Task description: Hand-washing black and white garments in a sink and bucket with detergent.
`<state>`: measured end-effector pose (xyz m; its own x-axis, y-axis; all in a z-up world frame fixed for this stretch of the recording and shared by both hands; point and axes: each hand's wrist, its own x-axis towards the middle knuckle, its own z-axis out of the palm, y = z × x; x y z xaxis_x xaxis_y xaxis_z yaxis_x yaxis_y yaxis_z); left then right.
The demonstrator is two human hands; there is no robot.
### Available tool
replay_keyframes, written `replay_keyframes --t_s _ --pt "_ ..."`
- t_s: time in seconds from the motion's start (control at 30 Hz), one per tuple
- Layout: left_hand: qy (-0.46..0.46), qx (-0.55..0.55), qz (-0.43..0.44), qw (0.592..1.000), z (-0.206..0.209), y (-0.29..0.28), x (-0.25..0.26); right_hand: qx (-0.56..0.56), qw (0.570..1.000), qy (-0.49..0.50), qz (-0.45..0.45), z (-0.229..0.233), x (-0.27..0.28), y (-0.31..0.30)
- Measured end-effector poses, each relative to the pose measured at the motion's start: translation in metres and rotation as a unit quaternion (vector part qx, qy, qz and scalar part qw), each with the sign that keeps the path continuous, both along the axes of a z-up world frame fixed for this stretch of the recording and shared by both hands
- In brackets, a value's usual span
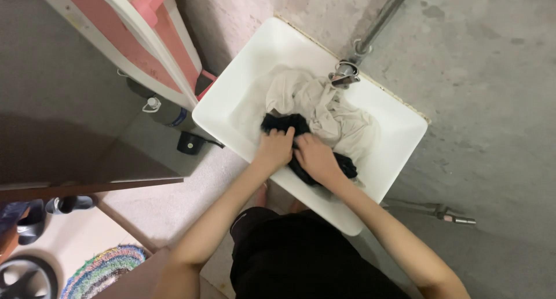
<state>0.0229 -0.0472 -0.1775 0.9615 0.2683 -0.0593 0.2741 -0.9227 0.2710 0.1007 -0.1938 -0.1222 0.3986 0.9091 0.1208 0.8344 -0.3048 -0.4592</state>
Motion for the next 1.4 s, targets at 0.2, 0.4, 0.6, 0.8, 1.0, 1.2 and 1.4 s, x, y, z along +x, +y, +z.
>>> replay_keyframes --t_s 0.2,0.4,0.6,0.8,1.0,1.2,1.4 --pt "0.106 -0.001 0.066 0.992 -0.021 0.001 0.015 -0.007 0.998 -0.060 -0.021 -0.041 0.014 0.013" --pt "0.077 0.071 0.076 0.992 -0.056 0.009 0.011 -0.095 0.994 0.029 -0.043 -0.025 0.021 0.012" --pt "-0.224 -0.123 0.090 0.963 0.050 0.045 -0.013 0.160 0.906 0.377 -0.104 -0.070 0.097 -0.036" --pt "-0.200 -0.508 0.017 0.838 0.090 0.018 0.001 0.214 0.680 0.684 -0.154 0.059 0.066 -0.059" --pt "-0.259 -0.440 -0.089 0.855 0.122 -0.018 0.012 0.223 0.718 0.658 -0.045 0.082 0.058 -0.072" --pt "-0.181 -0.434 -0.086 0.878 0.124 0.028 0.002 0.135 0.865 0.466 -0.130 0.104 0.074 -0.102" --pt "-0.180 -0.508 -0.137 0.831 0.129 0.050 0.006 0.235 0.827 0.491 -0.143 0.054 0.118 -0.141"
